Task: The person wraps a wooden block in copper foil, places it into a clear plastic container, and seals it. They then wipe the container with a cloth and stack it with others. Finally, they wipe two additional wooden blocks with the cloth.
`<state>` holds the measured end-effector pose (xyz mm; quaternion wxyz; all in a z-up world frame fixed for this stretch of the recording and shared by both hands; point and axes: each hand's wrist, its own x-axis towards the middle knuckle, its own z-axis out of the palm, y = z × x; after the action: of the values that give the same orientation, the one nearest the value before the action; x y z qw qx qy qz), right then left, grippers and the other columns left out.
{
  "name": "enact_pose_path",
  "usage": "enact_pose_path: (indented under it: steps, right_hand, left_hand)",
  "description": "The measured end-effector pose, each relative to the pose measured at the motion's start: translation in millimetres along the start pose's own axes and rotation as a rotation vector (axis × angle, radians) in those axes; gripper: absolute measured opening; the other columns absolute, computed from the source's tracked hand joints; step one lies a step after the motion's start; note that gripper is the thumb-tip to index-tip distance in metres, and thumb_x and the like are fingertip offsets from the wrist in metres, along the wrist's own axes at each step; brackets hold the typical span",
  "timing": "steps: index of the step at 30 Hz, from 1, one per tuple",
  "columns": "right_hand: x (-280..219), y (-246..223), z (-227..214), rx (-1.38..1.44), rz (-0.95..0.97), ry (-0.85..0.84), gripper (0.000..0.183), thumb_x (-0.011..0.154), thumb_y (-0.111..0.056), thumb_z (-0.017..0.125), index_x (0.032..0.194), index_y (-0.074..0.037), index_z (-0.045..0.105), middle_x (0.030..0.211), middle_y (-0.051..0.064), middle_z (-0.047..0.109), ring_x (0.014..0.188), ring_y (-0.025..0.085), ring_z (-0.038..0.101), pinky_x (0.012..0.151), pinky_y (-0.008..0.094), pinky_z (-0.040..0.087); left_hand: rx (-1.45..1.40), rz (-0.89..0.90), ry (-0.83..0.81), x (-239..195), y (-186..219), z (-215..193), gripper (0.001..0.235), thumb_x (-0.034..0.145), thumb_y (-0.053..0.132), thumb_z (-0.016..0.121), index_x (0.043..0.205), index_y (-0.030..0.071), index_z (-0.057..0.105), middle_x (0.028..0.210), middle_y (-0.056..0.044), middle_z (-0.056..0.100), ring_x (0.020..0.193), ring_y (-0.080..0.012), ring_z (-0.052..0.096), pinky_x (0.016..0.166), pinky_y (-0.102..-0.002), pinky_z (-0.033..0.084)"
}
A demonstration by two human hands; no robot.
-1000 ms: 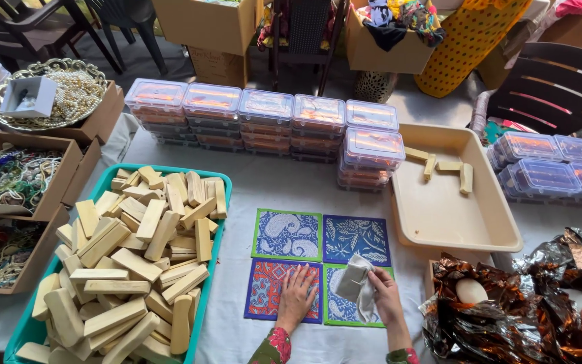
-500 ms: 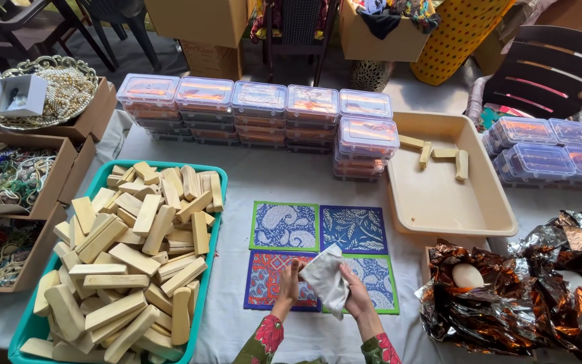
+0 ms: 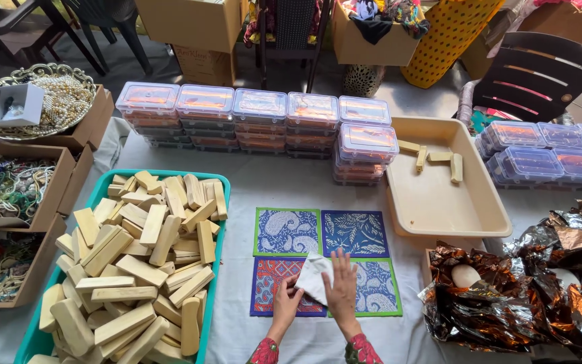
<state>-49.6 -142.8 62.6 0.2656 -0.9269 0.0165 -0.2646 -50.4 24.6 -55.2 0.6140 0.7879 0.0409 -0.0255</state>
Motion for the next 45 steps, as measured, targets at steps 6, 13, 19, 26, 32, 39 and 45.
enact_pose_path:
  steps: [6, 13, 19, 26, 32, 39, 45]
  right_hand:
    - [-48.9, 19.4, 46.5, -0.257, -0.149, -0.426, 0.068, 0.1, -0.043, 0.05, 0.159, -0.017, 0.029, 0.167, 0.005, 0.021, 0.154, 0.027, 0.015, 0.12, 0.056, 0.01]
    - [-51.8, 25.6, 46.3, -0.232, -0.144, -0.452, 0.067, 0.101, -0.044, 0.051, 0.159, -0.019, 0.03, 0.168, 0.004, 0.02, 0.154, 0.027, 0.014, 0.12, 0.056, 0.008]
    - [-33.5, 28.1, 23.0, -0.132, -0.021, -0.651, 0.066, 0.099, -0.04, 0.058, 0.158, -0.023, 0.034, 0.168, 0.0, 0.022, 0.155, 0.026, 0.016, 0.123, 0.054, 0.011]
    - [24.5, 94.7, -51.6, 0.298, -0.058, -0.979, 0.054, 0.099, -0.036, 0.067, 0.148, -0.017, 0.053, 0.16, 0.009, 0.044, 0.15, 0.031, 0.034, 0.121, 0.044, 0.031]
    - [126.7, 186.2, -160.4, 0.509, 0.312, -1.088, 0.051, 0.096, -0.033, 0.064, 0.144, -0.018, 0.057, 0.139, 0.004, 0.069, 0.127, 0.019, 0.066, 0.106, 0.035, 0.054]
    - [228.0, 381.0, -140.9, -0.072, 0.258, -0.642, 0.05, 0.093, -0.041, 0.066, 0.135, -0.015, 0.065, 0.131, 0.014, 0.068, 0.123, 0.031, 0.064, 0.106, 0.042, 0.049]
    - [272.7, 556.0, -57.6, -0.083, 0.344, -0.478, 0.078, 0.087, -0.047, 0.075, 0.151, -0.012, 0.049, 0.139, 0.029, 0.054, 0.133, 0.043, 0.051, 0.11, 0.048, 0.042]
  left_hand:
    - [-0.427, -0.249, -0.13, 11.8, -15.2, -21.3, 0.037, 0.094, 0.009, 0.065, 0.13, 0.007, 0.059, 0.118, -0.007, 0.071, 0.088, -0.0131, 0.075, 0.068, -0.026, 0.063]
    - [-0.363, -0.264, -0.098, 3.9, -5.7, -18.8, 0.034, 0.097, 0.016, 0.065, 0.129, 0.006, 0.062, 0.113, -0.006, 0.075, 0.081, -0.0117, 0.076, 0.064, -0.024, 0.062]
    - [-0.272, -0.295, -0.033, 1.7, 16.1, -20.4, 0.03, 0.099, 0.023, 0.063, 0.123, 0.006, 0.067, 0.106, -0.008, 0.075, 0.076, -0.0113, 0.075, 0.059, -0.024, 0.061]
    - [0.328, -0.02, 0.407, -17.7, 38.4, 2.1, 0.021, 0.101, 0.027, 0.062, 0.11, 0.011, 0.073, 0.108, -0.002, 0.074, 0.093, -0.0218, 0.073, 0.078, -0.036, 0.059]
    - [0.66, 0.237, 0.249, -7.0, 59.4, 70.8, 0.026, 0.089, 0.03, 0.067, 0.112, 0.02, 0.071, 0.127, 0.0, 0.064, 0.133, -0.025, 0.052, 0.107, -0.048, 0.04]
    - [0.864, 0.283, 0.26, 11.9, 46.4, 115.1, 0.054, 0.088, 0.039, 0.065, 0.138, 0.019, 0.056, 0.148, -0.007, 0.048, 0.145, -0.0288, 0.036, 0.119, -0.057, 0.024]
    - [0.911, 0.398, 0.331, 19.1, -0.7, 118.7, 0.054, 0.09, 0.04, 0.06, 0.142, 0.023, 0.055, 0.153, -0.007, 0.045, 0.145, -0.0272, 0.038, 0.12, -0.056, 0.021]
